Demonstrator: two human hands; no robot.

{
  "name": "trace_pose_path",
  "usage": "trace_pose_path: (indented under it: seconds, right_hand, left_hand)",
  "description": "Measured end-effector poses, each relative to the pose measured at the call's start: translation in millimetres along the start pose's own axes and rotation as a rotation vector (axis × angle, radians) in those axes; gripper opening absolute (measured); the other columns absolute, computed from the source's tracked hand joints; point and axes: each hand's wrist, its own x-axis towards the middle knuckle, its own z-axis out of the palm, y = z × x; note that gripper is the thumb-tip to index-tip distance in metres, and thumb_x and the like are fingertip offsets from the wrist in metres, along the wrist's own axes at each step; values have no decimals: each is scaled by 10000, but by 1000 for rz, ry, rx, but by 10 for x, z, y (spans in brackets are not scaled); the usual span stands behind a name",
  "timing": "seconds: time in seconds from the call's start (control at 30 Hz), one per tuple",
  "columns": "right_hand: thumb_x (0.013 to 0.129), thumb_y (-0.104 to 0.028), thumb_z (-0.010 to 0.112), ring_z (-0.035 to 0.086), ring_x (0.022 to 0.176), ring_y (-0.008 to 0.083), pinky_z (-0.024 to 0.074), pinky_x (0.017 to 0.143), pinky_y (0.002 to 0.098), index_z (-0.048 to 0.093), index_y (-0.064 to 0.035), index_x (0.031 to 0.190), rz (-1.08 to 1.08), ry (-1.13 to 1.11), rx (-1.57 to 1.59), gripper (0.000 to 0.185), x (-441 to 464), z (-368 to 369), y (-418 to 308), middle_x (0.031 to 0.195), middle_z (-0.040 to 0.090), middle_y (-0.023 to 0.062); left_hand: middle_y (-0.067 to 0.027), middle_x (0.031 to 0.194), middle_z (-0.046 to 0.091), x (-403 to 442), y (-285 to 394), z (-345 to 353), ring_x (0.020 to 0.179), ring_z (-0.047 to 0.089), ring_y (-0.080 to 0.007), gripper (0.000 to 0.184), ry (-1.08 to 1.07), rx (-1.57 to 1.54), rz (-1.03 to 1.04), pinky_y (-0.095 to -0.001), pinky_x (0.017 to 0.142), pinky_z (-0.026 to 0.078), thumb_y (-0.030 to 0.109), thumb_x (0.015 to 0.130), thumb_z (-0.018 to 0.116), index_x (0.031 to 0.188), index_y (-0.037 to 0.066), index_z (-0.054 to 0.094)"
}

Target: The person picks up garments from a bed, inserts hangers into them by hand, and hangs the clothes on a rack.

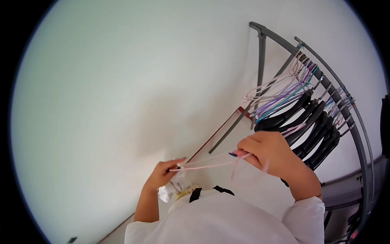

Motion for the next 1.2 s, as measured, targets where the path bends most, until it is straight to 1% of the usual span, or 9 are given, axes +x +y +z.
trace_pose_path:
  seconds: [0.17,0.27,0.3,0.37,0.5,0.7,0.8,1.03,1.2]
  right_hand:
    - [761,-135,653,516,530,259,403,479,311,565,-60,861,96,-150,360,153,-475,-30,-484,634,541,74]
    - [775,44,543,515,530,225,412,501,260,581,-13,905,143,5,432,147,-852,171,-595,732,603,101]
    - [775,44,543,515,530,225,412,501,260,581,-13,905,133,-2,445,147,-993,256,-610,732,603,101]
    - [761,79,518,498,510,230,413,493,265,566,19,823,126,227,510,98,-1321,565,-611,709,586,125]
    - [746,21,555,529,538,274,435,497,325,621,-36,885,235,377,491,164,-1917,1023,-451,689,584,115]
    - [695,57,564,475,472,244,395,452,312,601,-9,770,242,630,462,107,-2501,1242,-288,585,512,106]
    - [694,42,579,438,443,204,345,409,290,608,-40,759,211,536,330,109,-2693,1161,-237,526,461,76]
    - [694,-39,617,419,430,180,330,383,282,618,-84,779,248,518,151,95,-2817,1072,-275,522,439,38]
    - [653,-64,651,411,423,166,326,370,271,618,-97,768,163,504,-24,124,-2887,997,-252,511,416,17]
  left_hand:
    - [-11,743,596,-327,321,40,586,487,-77,569,6,-76,-284,-213,542,400,-48,646,675,1187,73,549]
    - [-18,740,597,-541,399,164,587,486,-74,475,58,35,-319,-213,539,397,-24,641,694,1100,60,606]
    - [-23,735,597,-605,412,211,589,489,-77,430,75,106,-330,-217,541,400,-17,640,698,1058,56,631]
    - [-48,737,614,-725,461,329,598,505,-96,345,128,176,-337,-235,547,415,-26,650,684,986,47,660]
    - [-78,770,637,-820,714,498,609,535,-144,258,122,359,-262,-264,548,426,-61,699,615,935,31,661]
    - [-69,776,626,-856,973,658,653,552,-147,209,76,382,-267,-255,558,415,-86,713,573,875,20,654]
    - [-63,772,623,-806,979,731,651,542,-140,214,26,334,-230,-249,564,409,-93,712,567,869,23,654]
    - [-62,796,626,-610,1013,897,677,547,-160,264,-155,275,-153,-264,565,416,-107,701,565,897,41,663]
    - [-72,827,623,-504,1087,1032,684,561,-188,298,-320,282,-62,-278,556,420,-99,698,592,941,57,665]
